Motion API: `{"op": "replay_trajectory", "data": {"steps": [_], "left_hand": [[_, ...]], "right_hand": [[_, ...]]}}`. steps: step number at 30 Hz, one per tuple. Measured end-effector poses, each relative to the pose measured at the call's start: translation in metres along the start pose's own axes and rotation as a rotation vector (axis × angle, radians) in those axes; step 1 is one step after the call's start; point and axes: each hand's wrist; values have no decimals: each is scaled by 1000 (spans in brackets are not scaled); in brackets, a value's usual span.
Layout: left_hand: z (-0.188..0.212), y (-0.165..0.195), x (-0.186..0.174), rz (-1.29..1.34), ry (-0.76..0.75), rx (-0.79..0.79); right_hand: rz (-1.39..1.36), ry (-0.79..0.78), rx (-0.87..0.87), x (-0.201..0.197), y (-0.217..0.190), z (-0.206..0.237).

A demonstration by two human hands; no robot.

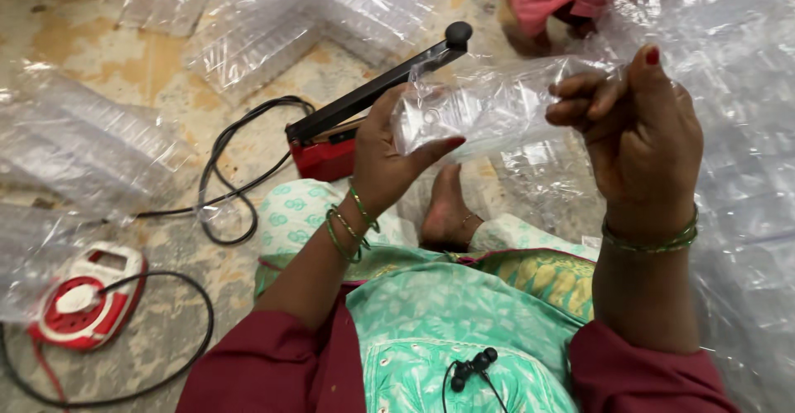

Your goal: The person sits on the floor and seals clear plastic trays into plastic film using a hand impulse sealer, pressing the lever down over the wrapped tray, then sets the sealed tray aside and pulls the next unwrapped tray into place, repeating the cycle.

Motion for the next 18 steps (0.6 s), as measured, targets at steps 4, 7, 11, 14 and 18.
{"op": "replay_trajectory", "data": {"steps": [4,7,11,14,18], "left_hand": [[12,-1,-12,335,-91,107],[15,-8,-9,223,-111,158],[19,-18,0,368,-45,-176],[23,-23,4,357,-176,-72],[30,-20,10,107,-195,-75]], "right_hand": [[-41,-9,33,6,4,10],[1,-35,55,3,7,23],[55,22,132,-16,13,48],[42,44,156,-40,26,72],[102,-10,-9,-90,53,109]]}}
Point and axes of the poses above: each hand's wrist, its own z-axis away from the middle knuckle, its own x-axis out of the palm, y = z × x, and after that the axes turned 13 degrees about z, right-handed
